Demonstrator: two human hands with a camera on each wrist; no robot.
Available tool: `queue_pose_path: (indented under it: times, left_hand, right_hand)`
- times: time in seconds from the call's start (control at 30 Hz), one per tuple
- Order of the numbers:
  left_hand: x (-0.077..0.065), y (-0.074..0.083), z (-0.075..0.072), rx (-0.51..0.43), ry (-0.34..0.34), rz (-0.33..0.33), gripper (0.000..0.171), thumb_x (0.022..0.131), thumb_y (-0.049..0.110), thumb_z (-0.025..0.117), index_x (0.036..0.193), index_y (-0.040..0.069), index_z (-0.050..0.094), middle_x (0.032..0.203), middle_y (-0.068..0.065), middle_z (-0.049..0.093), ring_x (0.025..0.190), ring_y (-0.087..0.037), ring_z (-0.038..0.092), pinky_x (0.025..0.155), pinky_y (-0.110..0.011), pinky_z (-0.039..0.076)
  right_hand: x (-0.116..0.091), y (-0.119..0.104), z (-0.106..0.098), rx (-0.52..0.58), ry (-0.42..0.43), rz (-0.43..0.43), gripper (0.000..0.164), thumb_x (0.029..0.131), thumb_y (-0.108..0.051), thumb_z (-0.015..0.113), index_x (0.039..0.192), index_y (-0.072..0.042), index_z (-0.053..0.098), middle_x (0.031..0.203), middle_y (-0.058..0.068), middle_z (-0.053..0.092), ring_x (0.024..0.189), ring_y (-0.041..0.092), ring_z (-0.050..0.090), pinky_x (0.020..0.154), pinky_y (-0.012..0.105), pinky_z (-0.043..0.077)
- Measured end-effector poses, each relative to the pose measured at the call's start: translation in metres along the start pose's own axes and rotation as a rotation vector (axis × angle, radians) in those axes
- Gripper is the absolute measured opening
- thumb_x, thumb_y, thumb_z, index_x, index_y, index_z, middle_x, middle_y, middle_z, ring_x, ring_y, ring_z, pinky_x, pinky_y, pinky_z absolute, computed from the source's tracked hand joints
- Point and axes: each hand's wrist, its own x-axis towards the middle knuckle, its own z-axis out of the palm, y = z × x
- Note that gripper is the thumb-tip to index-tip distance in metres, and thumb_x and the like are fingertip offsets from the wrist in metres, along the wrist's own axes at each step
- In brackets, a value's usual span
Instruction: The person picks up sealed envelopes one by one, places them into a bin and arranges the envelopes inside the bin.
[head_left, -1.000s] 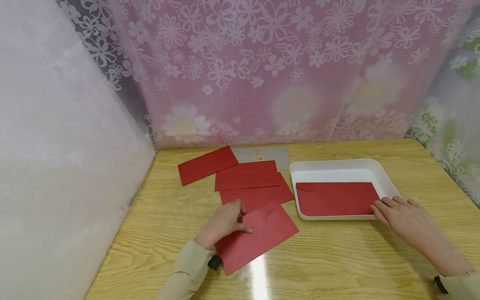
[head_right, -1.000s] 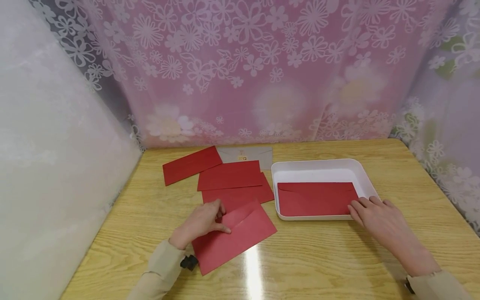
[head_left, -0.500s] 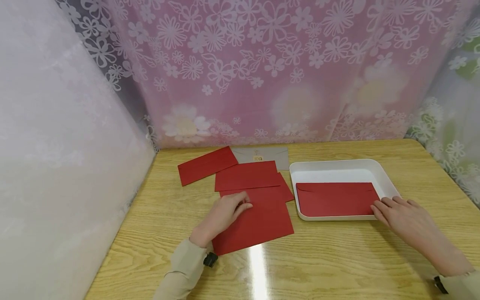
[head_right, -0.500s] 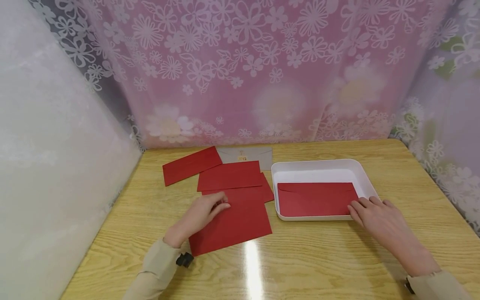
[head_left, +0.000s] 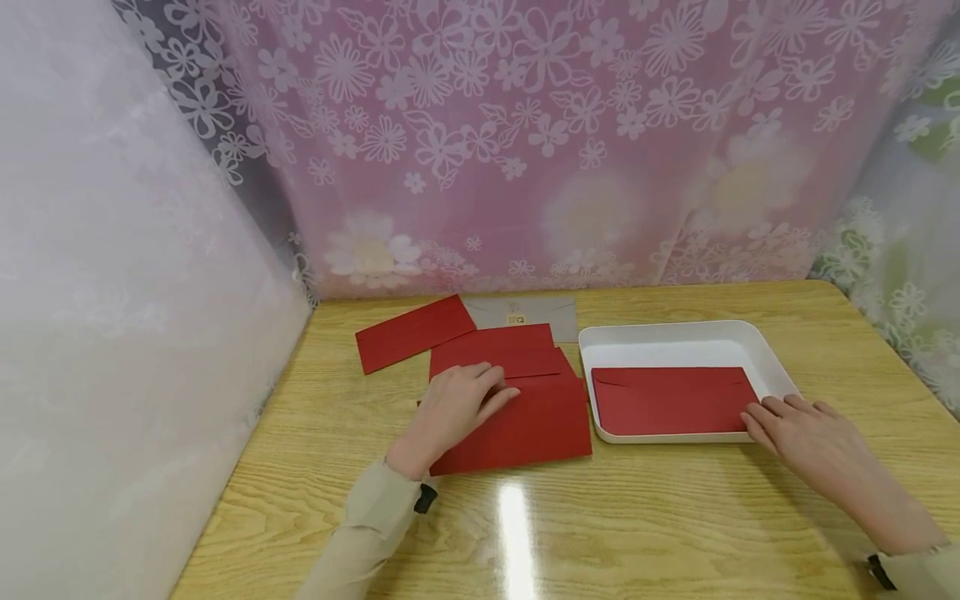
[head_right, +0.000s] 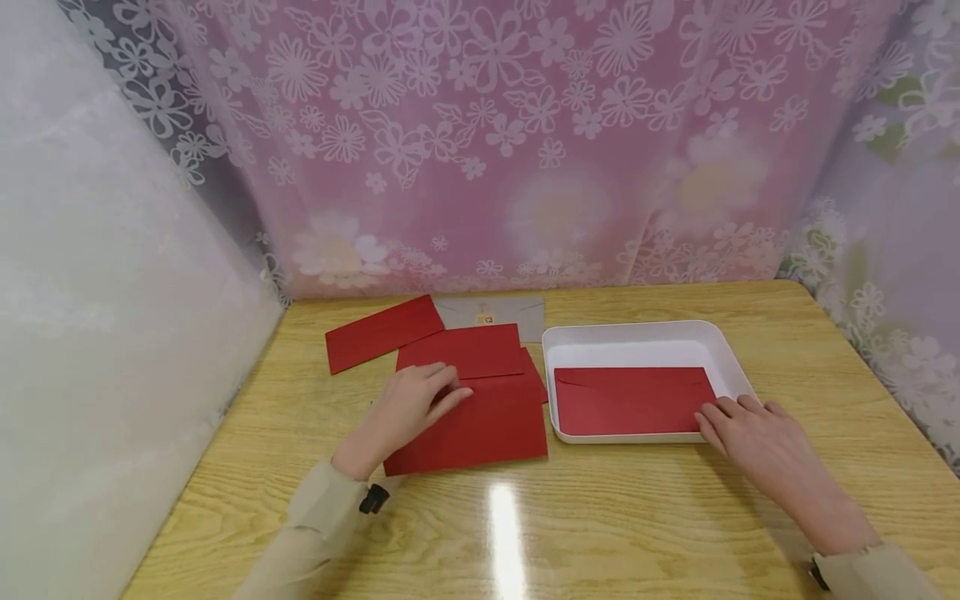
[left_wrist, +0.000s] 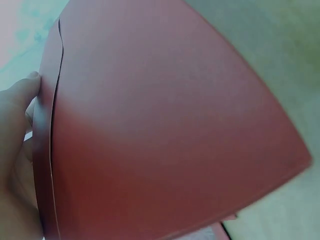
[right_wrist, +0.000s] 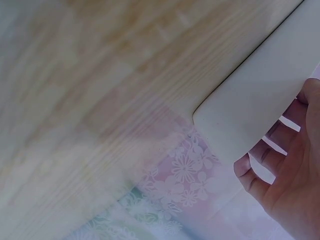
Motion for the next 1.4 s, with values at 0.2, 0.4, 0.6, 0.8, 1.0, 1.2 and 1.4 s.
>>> queue_pose_path:
  times: [0.2, 0.4, 0.6, 0.8, 1.0, 1.2, 1.4]
  left_hand:
    - [0.018, 0.004, -0.008, 0.037, 0.031, 0.034, 0.032, 0.100, 0.040, 0.064, 0.081, 0.017, 0.054, 0.065, 0.009, 0.041, 0.054, -0.006, 0.036, 0.055, -0.021, 0.030]
    - [0.040, 0.010, -0.015, 0.063, 0.064, 0.072, 0.031, 0.101, 0.040, 0.062, 0.083, 0.016, 0.056, 0.068, 0.008, 0.045, 0.057, -0.007, 0.039, 0.056, -0.022, 0.033]
    - [0.062, 0.019, -0.016, 0.028, 0.099, 0.099, 0.031, 0.101, 0.040, 0.063, 0.082, 0.017, 0.055, 0.066, 0.008, 0.042, 0.056, -0.007, 0.038, 0.055, -0.022, 0.032]
    - [0.090, 0.026, -0.008, -0.046, 0.143, 0.150, 0.027, 0.103, 0.037, 0.060, 0.085, 0.017, 0.056, 0.067, 0.008, 0.042, 0.056, -0.006, 0.038, 0.055, -0.022, 0.027]
    - [0.118, 0.034, 0.002, -0.056, 0.176, 0.167, 0.026, 0.104, 0.039, 0.059, 0.090, 0.017, 0.061, 0.072, 0.009, 0.051, 0.057, -0.004, 0.043, 0.054, -0.019, 0.030]
    - [0.143, 0.047, 0.006, -0.070, 0.197, 0.190, 0.025, 0.104, 0.038, 0.059, 0.094, 0.016, 0.065, 0.082, 0.008, 0.059, 0.065, -0.004, 0.050, 0.060, -0.018, 0.039]
    - [0.162, 0.062, 0.017, -0.092, 0.188, 0.193, 0.024, 0.103, 0.037, 0.059, 0.100, 0.014, 0.067, 0.087, 0.008, 0.060, 0.068, -0.003, 0.053, 0.065, -0.016, 0.042]
  right_hand:
    - [0.000, 0.001, -0.001, 0.016, 0.002, 0.001, 0.061, 0.113, -0.015, 0.006, 0.111, -0.002, 0.066, 0.106, 0.012, 0.063, 0.090, 0.035, 0.058, 0.059, 0.047, 0.047]
    - [0.003, 0.001, 0.000, 0.033, 0.022, 0.017, 0.086, 0.105, -0.033, -0.015, 0.107, -0.004, 0.066, 0.101, 0.009, 0.063, 0.085, 0.033, 0.057, 0.055, 0.043, 0.044]
    - [0.002, 0.001, 0.000, 0.043, 0.011, 0.019, 0.088, 0.104, -0.034, -0.015, 0.109, -0.003, 0.067, 0.103, 0.011, 0.064, 0.088, 0.034, 0.059, 0.057, 0.045, 0.046]
    - [0.002, 0.001, 0.000, 0.027, 0.015, 0.013, 0.077, 0.109, -0.025, -0.007, 0.108, -0.002, 0.067, 0.102, 0.011, 0.064, 0.087, 0.034, 0.058, 0.057, 0.045, 0.046]
    - [0.002, 0.000, -0.001, 0.027, -0.004, 0.027, 0.044, 0.112, -0.010, 0.025, 0.108, -0.003, 0.068, 0.103, 0.011, 0.064, 0.088, 0.034, 0.059, 0.058, 0.045, 0.047]
    - [0.002, 0.000, 0.000, 0.033, 0.026, 0.032, 0.077, 0.110, -0.027, -0.005, 0.107, -0.003, 0.068, 0.100, 0.010, 0.064, 0.086, 0.033, 0.058, 0.055, 0.043, 0.044]
    - [0.003, 0.000, 0.001, 0.043, 0.057, 0.043, 0.086, 0.106, -0.038, -0.012, 0.103, -0.005, 0.067, 0.094, 0.007, 0.062, 0.081, 0.031, 0.057, 0.052, 0.039, 0.040]
